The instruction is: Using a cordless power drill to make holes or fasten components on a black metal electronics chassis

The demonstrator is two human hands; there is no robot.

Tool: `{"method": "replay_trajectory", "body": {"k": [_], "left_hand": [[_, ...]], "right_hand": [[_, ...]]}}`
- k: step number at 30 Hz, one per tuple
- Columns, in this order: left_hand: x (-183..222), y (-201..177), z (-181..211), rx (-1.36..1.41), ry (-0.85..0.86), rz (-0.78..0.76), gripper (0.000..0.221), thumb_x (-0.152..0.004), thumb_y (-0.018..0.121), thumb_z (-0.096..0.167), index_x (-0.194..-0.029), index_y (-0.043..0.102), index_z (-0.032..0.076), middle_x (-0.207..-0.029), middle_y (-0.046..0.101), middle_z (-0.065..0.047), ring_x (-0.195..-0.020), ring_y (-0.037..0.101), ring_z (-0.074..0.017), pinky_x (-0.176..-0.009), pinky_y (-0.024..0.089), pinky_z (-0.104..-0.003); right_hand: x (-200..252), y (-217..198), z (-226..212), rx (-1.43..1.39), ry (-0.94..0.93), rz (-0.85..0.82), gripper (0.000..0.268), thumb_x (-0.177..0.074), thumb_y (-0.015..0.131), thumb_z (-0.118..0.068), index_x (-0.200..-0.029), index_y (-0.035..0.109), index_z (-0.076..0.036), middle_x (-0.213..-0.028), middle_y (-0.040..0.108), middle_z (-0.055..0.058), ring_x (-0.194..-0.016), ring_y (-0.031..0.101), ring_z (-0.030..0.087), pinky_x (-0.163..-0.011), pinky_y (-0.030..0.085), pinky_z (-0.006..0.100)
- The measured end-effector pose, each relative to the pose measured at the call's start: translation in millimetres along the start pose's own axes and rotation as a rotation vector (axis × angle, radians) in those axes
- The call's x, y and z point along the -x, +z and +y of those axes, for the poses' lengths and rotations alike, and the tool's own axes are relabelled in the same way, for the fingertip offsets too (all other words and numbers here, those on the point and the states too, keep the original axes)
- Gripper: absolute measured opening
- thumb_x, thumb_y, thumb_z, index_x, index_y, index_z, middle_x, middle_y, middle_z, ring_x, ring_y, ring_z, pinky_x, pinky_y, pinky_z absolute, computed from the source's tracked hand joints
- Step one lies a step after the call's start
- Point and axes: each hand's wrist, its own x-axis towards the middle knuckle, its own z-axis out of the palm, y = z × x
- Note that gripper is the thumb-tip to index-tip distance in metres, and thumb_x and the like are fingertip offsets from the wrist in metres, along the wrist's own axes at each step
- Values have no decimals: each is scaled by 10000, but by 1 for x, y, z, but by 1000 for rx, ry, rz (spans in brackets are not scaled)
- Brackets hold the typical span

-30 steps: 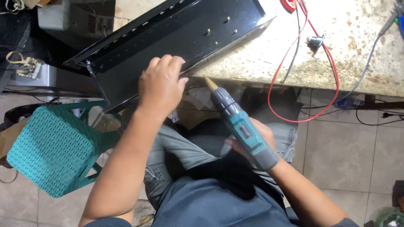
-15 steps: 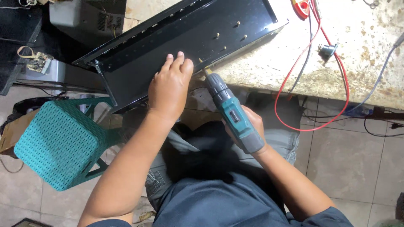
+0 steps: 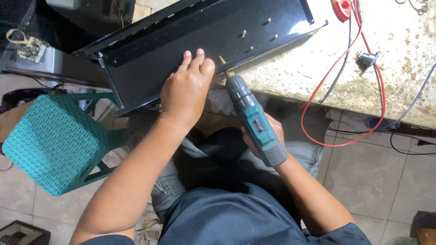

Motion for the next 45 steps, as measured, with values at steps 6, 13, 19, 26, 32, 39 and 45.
{"method": "replay_trajectory", "body": {"k": [6, 13, 19, 26, 32, 39, 45], "left_hand": [[3, 9, -2, -38, 33, -4, 95, -1032, 643, 79, -1120, 618, 107, -1248, 739, -152, -1122, 730, -314, -668, 666, -375], [5, 28, -1, -45, -9, -31, 336, -860, 736, 25, -1127, 564, 137, -1339, 694, -129, -1206, 697, -361, -612, 634, -391], [6, 25, -1, -76, -4, -5, 437, -778, 796, -43, -1101, 561, 136, -1324, 709, -117, -1198, 709, -336, -551, 623, -374], [6, 28, -2, -92, 7, 2, 353, -851, 743, 20, -1127, 561, 145, -1344, 705, -93, -1201, 714, -327, -570, 621, -389], [5, 21, -4, -73, 39, 15, 342, -883, 784, -1, -1118, 572, 130, -1341, 720, -99, -1214, 711, -322, -606, 641, -408], [4, 21, -4, -55, 26, -54, 334, -864, 658, -34, -1145, 552, 113, -1377, 699, -108, -1228, 696, -352, -633, 633, -445], [4, 19, -3, -25, 14, -132, 515, -752, 682, -148, -1189, 538, 84, -1426, 653, -149, -1278, 654, -378, -613, 634, -465]], "right_hand": [[-6, 1, -8, 94, 9, 16, 226, -900, 740, -156, -772, 586, -51, -679, 599, 139, -530, 549, 330, -502, 469, 379], [-5, 2, -17, 386, 106, -90, 235, -867, 706, -94, -755, 501, -75, -713, 506, 73, -583, 476, 242, -561, 413, 383], [-3, 3, -12, 358, 187, -69, 257, -855, 725, -110, -741, 495, -84, -709, 494, 50, -561, 455, 203, -551, 395, 362], [-10, 4, -14, 330, 67, -77, 168, -893, 695, -95, -762, 592, -76, -766, 573, 79, -639, 567, 250, -625, 475, 359], [-13, -1, -14, 234, 52, -93, 159, -901, 674, -90, -771, 585, -72, -770, 590, 81, -647, 570, 251, -637, 477, 353], [-8, -3, -1, 269, 15, -123, 194, -905, 679, -89, -760, 550, -86, -741, 561, 69, -621, 538, 251, -611, 457, 354], [-12, -3, -4, 245, -4, -112, 149, -893, 682, -86, -767, 602, -81, -761, 591, 58, -623, 566, 228, -601, 475, 348]]}}
